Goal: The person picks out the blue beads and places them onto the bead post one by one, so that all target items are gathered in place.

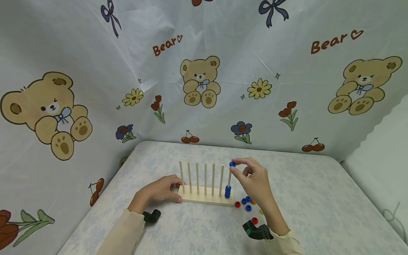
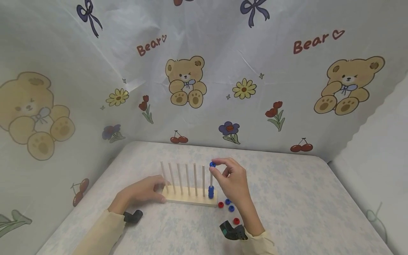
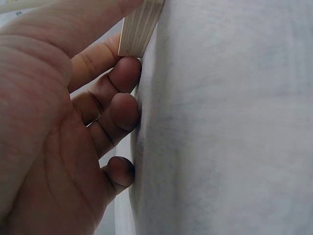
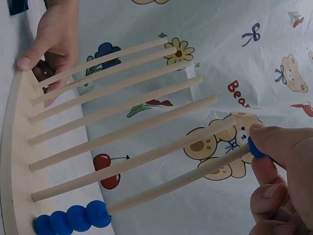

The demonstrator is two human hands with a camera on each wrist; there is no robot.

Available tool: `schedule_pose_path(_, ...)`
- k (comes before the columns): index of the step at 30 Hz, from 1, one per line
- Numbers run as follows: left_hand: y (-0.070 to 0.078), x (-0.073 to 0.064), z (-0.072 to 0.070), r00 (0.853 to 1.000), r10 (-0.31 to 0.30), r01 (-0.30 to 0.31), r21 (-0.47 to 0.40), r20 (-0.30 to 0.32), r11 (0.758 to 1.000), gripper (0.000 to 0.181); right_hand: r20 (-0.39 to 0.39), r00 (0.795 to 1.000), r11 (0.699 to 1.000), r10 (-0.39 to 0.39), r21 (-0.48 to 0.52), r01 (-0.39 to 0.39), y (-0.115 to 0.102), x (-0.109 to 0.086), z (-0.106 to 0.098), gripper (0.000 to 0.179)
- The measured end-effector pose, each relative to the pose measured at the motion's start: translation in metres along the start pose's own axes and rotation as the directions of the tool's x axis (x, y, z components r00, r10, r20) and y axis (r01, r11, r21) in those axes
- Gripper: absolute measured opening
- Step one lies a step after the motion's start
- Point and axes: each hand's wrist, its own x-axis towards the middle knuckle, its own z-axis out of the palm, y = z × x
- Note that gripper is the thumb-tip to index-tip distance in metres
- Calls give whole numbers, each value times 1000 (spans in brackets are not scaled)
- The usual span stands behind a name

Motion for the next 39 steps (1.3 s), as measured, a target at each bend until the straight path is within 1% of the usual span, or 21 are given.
schedule_pose_path(8, 1, 1, 0, 1000, -1, 1, -9, 1, 1000, 43, 2, 1000, 1000, 5, 8, -5, 0, 0, 2, 24)
schedule_pose_path(26, 2, -3, 0, 1000, 4, -4, -5, -5, 1000, 45, 24, 999, 999, 31, 18, -31, 3, -2, 6, 22)
schedule_pose_path(33, 2, -2, 0, 1000, 15, -15, 2, -3, 1000, 46, 36, 998, 998, 55, 8, -55, 3, -2, 6, 22)
schedule_pose_path(39, 3, -2, -1, 1000, 9, -9, 5, -5, 1000, 45, 36, 998, 998, 57, -1, -57, 1, -2, 6, 22)
